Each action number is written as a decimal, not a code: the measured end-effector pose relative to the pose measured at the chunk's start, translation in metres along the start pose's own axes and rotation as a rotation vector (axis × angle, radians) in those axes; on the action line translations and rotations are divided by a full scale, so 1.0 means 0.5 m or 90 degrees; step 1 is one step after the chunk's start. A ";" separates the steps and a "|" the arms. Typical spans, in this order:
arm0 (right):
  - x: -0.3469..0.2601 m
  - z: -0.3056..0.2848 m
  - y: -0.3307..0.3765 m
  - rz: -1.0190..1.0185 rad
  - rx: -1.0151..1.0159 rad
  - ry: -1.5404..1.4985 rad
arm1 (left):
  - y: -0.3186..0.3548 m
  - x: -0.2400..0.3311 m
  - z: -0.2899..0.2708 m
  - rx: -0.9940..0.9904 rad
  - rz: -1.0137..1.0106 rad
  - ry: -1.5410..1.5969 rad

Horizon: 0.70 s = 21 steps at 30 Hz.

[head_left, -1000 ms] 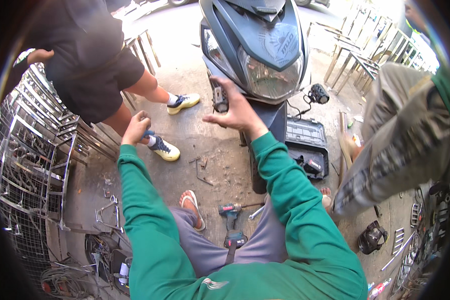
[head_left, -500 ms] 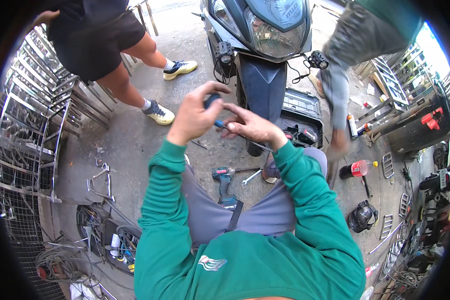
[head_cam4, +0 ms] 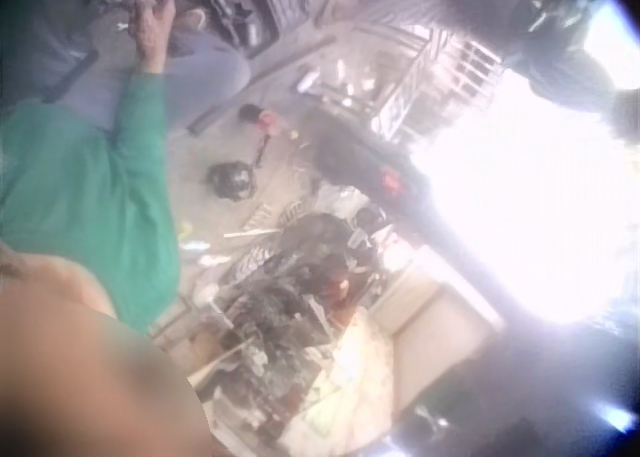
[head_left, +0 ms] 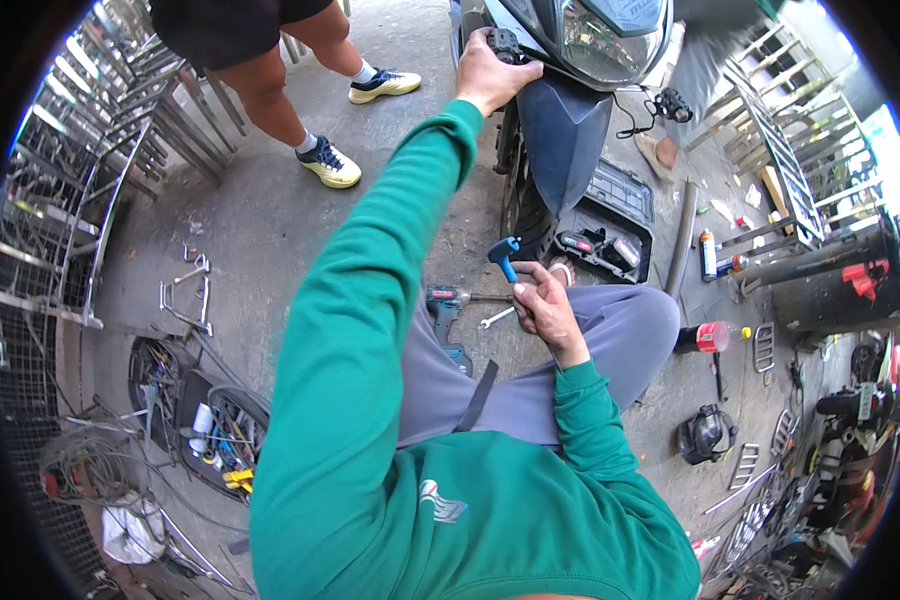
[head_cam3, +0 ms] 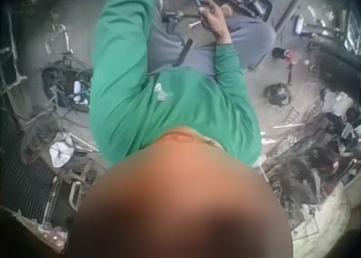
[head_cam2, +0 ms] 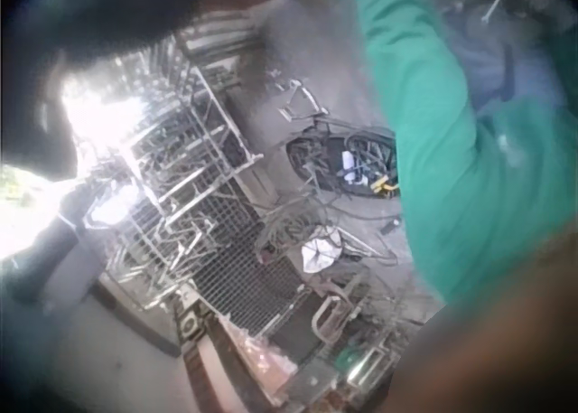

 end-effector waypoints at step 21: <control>0.023 0.063 -0.028 0.092 -0.017 -0.058 | -0.009 -0.024 0.044 0.057 -0.008 0.206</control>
Point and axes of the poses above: each hand's wrist, its own y-axis away from the middle knuckle, its own z-axis out of the palm, x = y × z, the point moved 2 cm from there along -y, towards the middle knuckle, and after that the axes turned 11 degrees about x, right-handed, at the moved point
